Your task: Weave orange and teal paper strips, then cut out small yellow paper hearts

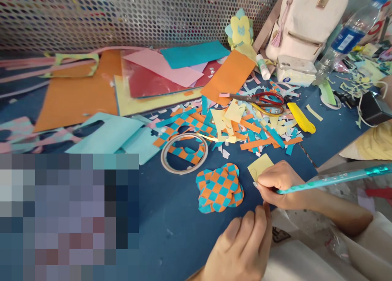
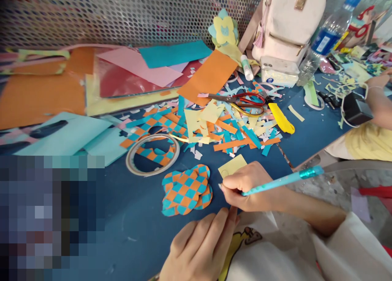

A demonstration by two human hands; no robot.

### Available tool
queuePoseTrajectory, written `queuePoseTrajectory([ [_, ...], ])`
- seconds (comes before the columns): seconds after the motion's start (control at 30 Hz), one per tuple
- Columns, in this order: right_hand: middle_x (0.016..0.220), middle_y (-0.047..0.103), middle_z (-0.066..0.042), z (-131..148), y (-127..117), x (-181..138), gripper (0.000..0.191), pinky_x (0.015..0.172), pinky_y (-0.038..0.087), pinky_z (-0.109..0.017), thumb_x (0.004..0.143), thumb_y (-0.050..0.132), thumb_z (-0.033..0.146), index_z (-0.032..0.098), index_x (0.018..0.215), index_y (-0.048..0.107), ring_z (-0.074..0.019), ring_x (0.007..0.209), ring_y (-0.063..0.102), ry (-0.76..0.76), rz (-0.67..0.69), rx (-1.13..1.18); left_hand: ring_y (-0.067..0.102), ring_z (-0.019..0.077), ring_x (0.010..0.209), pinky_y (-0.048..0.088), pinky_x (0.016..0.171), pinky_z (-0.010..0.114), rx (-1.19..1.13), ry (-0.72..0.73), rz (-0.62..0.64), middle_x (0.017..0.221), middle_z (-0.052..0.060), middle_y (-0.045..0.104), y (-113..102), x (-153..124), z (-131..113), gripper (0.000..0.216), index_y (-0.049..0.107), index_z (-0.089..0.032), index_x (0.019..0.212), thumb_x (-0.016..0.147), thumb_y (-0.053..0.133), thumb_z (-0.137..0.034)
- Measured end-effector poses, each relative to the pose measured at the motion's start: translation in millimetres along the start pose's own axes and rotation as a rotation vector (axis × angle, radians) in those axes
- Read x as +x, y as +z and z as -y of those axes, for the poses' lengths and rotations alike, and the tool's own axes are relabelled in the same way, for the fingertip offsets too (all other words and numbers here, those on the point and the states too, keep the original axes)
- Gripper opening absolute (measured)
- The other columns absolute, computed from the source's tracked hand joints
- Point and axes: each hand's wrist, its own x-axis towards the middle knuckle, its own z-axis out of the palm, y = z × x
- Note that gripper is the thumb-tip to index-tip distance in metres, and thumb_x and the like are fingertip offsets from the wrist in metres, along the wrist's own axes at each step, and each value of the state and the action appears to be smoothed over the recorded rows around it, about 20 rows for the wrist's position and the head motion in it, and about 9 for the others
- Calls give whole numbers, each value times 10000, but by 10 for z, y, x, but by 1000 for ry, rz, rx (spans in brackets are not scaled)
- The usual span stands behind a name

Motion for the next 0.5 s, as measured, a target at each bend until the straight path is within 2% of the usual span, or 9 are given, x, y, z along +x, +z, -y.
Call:
queuePoseTrajectory([
  [0.17,503,281,73,-24,-10,8,449,464,193,-247,947,506,179,205,589,237,-62,459,244,30,-23,127,543,170,876,353,790,316,11,-1,17,963,80,679,-16,-3,-4,302,779,-119,998,949,482,-144],
  [0.23,490,332,69,-51,-28,-2,465,435,207,-232,988,500,215,201,558,325,-62,431,284,122,-194,267,544,169,881,354,792,316,23,2,35,961,80,679,-26,1,-3,288,777,-105,1024,949,505,-160],
  [0.3,516,421,59,-77,-51,-27,440,411,237,-221,1025,509,290,200,596,468,-69,416,346,189,-478,417,549,168,891,354,785,314,33,6,56,961,77,689,-38,14,3,271,775,-97,1047,950,536,-180],
  [0.33,548,466,52,-84,-63,-44,400,408,260,-221,1029,527,329,202,649,533,-75,421,381,194,-605,474,551,169,894,354,777,313,31,8,56,965,76,699,-46,25,8,272,775,-97,1048,957,535,-184],
  [0.4,614,534,38,-73,-91,-77,297,432,324,-229,1011,583,369,216,757,603,-95,466,454,146,-738,518,559,170,902,353,758,311,14,9,65,1002,80,731,-66,52,21,294,777,-101,1040,985,497,-173],
  [0.43,648,564,28,-56,-105,-89,247,464,365,-240,999,610,366,223,798,622,-110,511,499,118,-744,504,564,170,907,352,749,310,3,12,74,1032,84,749,-79,66,27,319,777,-105,1029,1002,465,-163],
  [0.5,708,606,7,-10,-131,-95,175,546,429,-268,975,656,345,234,840,643,-141,617,564,108,-662,428,573,172,917,352,733,305,-17,17,103,1080,89,777,-103,92,37,377,777,-113,1002,1031,403,-143],
])
